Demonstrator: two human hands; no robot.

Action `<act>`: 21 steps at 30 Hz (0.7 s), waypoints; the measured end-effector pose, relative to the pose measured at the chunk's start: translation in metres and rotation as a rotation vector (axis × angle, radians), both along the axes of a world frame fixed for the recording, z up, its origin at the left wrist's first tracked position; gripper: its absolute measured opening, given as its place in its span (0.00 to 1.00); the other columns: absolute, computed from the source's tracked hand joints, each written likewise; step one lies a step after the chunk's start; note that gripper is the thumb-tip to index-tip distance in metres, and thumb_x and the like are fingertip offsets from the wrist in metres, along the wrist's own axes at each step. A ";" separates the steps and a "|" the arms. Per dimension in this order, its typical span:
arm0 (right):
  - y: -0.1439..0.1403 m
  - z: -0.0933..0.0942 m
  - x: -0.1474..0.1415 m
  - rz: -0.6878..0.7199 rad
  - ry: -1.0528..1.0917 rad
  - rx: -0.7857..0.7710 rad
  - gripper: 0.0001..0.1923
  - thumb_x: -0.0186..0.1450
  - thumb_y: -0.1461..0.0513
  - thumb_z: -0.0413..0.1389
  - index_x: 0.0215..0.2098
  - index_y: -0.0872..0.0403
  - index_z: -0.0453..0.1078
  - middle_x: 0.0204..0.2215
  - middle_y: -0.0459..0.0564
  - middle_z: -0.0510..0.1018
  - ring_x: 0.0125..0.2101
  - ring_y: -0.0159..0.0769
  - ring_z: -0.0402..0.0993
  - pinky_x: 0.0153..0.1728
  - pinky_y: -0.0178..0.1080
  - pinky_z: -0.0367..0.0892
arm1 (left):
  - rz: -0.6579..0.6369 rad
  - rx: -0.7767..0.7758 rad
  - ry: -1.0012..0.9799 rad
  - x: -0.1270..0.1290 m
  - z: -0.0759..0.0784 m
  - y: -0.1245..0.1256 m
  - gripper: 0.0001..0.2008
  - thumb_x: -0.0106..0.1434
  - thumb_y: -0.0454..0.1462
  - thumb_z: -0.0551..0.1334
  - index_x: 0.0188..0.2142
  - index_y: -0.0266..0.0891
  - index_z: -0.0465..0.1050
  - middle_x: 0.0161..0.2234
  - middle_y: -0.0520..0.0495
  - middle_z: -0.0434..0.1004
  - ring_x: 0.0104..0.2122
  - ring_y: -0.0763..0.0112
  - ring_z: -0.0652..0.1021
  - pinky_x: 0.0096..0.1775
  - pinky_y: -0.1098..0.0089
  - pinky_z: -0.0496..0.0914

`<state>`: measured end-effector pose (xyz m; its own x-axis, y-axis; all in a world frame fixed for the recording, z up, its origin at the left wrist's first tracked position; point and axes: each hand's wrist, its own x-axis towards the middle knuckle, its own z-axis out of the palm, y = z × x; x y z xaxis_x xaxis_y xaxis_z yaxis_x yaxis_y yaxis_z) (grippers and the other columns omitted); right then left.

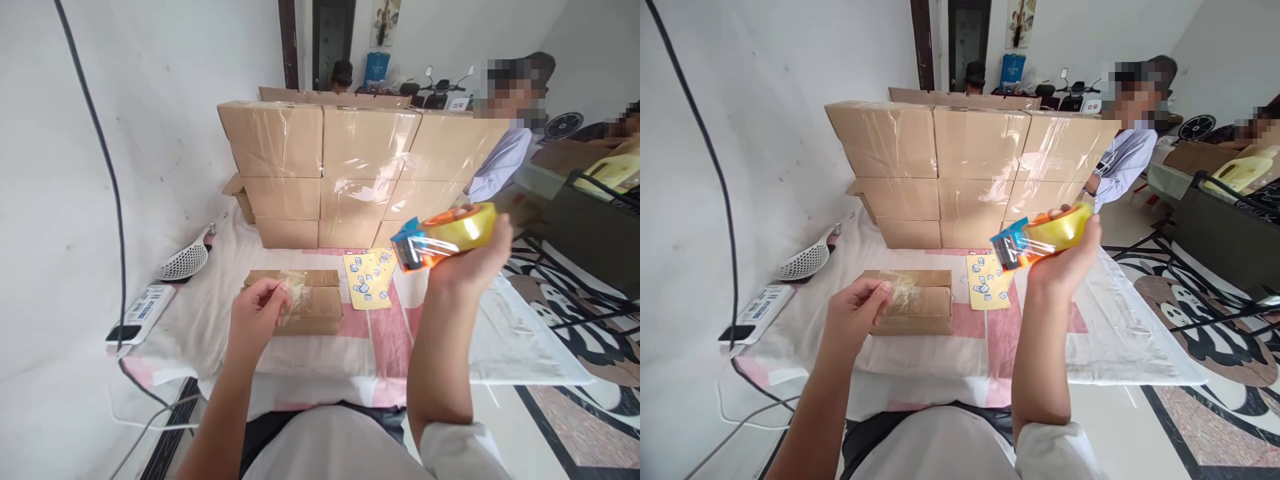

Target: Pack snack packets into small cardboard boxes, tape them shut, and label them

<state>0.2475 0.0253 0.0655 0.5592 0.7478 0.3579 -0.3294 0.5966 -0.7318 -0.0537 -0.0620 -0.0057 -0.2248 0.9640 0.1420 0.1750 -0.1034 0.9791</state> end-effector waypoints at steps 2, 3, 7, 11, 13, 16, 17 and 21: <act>0.023 -0.011 -0.018 0.003 0.106 0.021 0.14 0.66 0.48 0.50 0.34 0.48 0.67 0.35 0.48 0.76 0.41 0.39 0.79 0.45 0.43 0.76 | 0.015 -0.005 -0.034 -0.002 -0.002 0.002 0.12 0.64 0.43 0.64 0.27 0.38 0.73 0.21 0.53 0.72 0.17 0.79 0.67 0.18 0.77 0.62; 0.035 -0.018 -0.028 0.045 0.152 -0.006 0.14 0.66 0.48 0.51 0.34 0.49 0.67 0.35 0.49 0.76 0.40 0.39 0.79 0.44 0.44 0.76 | 0.020 -0.004 -0.049 -0.003 -0.004 0.002 0.12 0.64 0.43 0.64 0.27 0.38 0.73 0.21 0.53 0.71 0.17 0.79 0.67 0.18 0.77 0.63; 0.082 -0.046 -0.060 0.311 0.202 -0.253 0.11 0.65 0.52 0.53 0.39 0.50 0.66 0.37 0.48 0.79 0.39 0.39 0.80 0.40 0.43 0.76 | 0.033 -0.004 -0.072 -0.010 -0.009 0.002 0.12 0.64 0.43 0.64 0.28 0.38 0.73 0.22 0.53 0.71 0.17 0.80 0.67 0.18 0.77 0.62; 0.114 -0.069 -0.083 0.500 0.148 -0.579 0.05 0.63 0.60 0.57 0.37 0.51 0.66 0.33 0.47 0.79 0.37 0.40 0.80 0.38 0.43 0.77 | 0.065 -0.021 -0.080 -0.020 -0.010 0.000 0.13 0.64 0.43 0.65 0.28 0.38 0.73 0.23 0.53 0.72 0.17 0.81 0.66 0.18 0.77 0.62; 0.124 -0.079 -0.096 0.543 0.132 -0.665 0.05 0.62 0.64 0.57 0.36 0.51 0.66 0.32 0.48 0.79 0.34 0.41 0.79 0.37 0.46 0.78 | 0.070 -0.029 -0.092 -0.024 -0.011 0.000 0.13 0.64 0.43 0.65 0.27 0.38 0.73 0.23 0.53 0.72 0.17 0.81 0.66 0.18 0.77 0.62; 0.135 -0.093 -0.115 0.591 0.117 -0.771 0.04 0.63 0.67 0.56 0.37 0.53 0.67 0.31 0.49 0.79 0.32 0.42 0.78 0.34 0.49 0.78 | 0.078 -0.034 -0.118 -0.028 -0.015 0.001 0.13 0.63 0.43 0.65 0.28 0.37 0.72 0.22 0.53 0.72 0.16 0.81 0.66 0.18 0.77 0.61; 0.138 -0.097 -0.120 0.604 0.114 -0.790 0.04 0.64 0.67 0.56 0.37 0.54 0.67 0.31 0.49 0.79 0.32 0.41 0.78 0.34 0.48 0.78 | 0.079 -0.034 -0.125 -0.029 -0.016 0.002 0.13 0.63 0.43 0.65 0.28 0.37 0.73 0.22 0.53 0.72 0.16 0.81 0.66 0.18 0.77 0.61; 0.148 -0.117 -0.137 0.661 0.082 -0.839 0.07 0.71 0.62 0.58 0.45 0.58 0.71 0.39 0.50 0.79 0.37 0.36 0.78 0.39 0.42 0.78 | 0.079 -0.040 -0.140 -0.032 -0.019 0.004 0.13 0.63 0.43 0.65 0.28 0.37 0.73 0.22 0.53 0.72 0.16 0.81 0.66 0.18 0.77 0.61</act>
